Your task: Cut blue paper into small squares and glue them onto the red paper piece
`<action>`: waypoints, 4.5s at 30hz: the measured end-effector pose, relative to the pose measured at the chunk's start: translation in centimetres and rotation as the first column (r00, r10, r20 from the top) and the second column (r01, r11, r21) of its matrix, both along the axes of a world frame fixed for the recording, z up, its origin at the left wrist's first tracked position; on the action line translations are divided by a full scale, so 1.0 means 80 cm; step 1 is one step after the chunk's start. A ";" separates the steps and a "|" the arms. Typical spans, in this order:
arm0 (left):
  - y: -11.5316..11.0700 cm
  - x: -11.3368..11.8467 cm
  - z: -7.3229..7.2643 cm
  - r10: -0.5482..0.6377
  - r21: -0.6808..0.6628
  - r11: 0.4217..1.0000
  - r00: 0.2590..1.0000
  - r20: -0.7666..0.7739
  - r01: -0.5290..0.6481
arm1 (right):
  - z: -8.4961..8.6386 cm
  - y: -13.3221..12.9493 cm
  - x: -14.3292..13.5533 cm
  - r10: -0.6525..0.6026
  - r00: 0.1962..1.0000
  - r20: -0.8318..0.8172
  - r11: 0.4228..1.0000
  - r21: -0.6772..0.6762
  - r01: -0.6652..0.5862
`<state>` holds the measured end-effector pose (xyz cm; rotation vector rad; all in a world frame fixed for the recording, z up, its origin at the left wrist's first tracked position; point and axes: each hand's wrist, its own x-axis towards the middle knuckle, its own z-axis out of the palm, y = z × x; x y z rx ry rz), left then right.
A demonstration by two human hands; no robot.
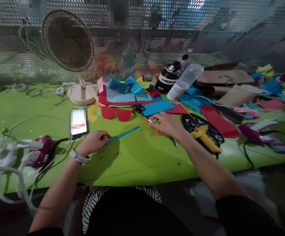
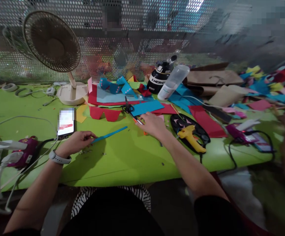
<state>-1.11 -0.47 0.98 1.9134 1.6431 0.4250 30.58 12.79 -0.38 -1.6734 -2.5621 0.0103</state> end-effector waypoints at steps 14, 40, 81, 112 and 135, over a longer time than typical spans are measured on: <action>0.000 -0.028 0.016 0.015 -0.082 0.996 1.000 -0.011 -0.016 | 0.002 -0.030 0.015 0.029 0.999 0.026 0.989 -0.144 -0.025; 0.000 -0.027 0.010 0.159 0.183 0.978 0.922 -0.352 -0.099 | 0.014 -0.079 0.194 -0.535 0.841 -0.078 0.844 -0.006 0.536; -0.017 0.079 -0.065 -0.114 0.190 0.955 0.874 -0.472 0.228 | 0.009 0.111 -0.100 -0.240 0.962 -0.129 0.935 -0.299 0.193; -0.013 0.077 -0.062 -0.108 0.218 0.949 0.886 -0.452 0.228 | -0.016 -0.096 -0.017 -0.658 0.600 -0.455 0.276 -0.887 -0.370; -0.021 0.076 -0.060 -0.106 0.235 0.943 0.881 -0.461 0.237 | -0.009 -0.113 -0.009 -0.680 0.579 -0.450 0.288 -0.890 -0.353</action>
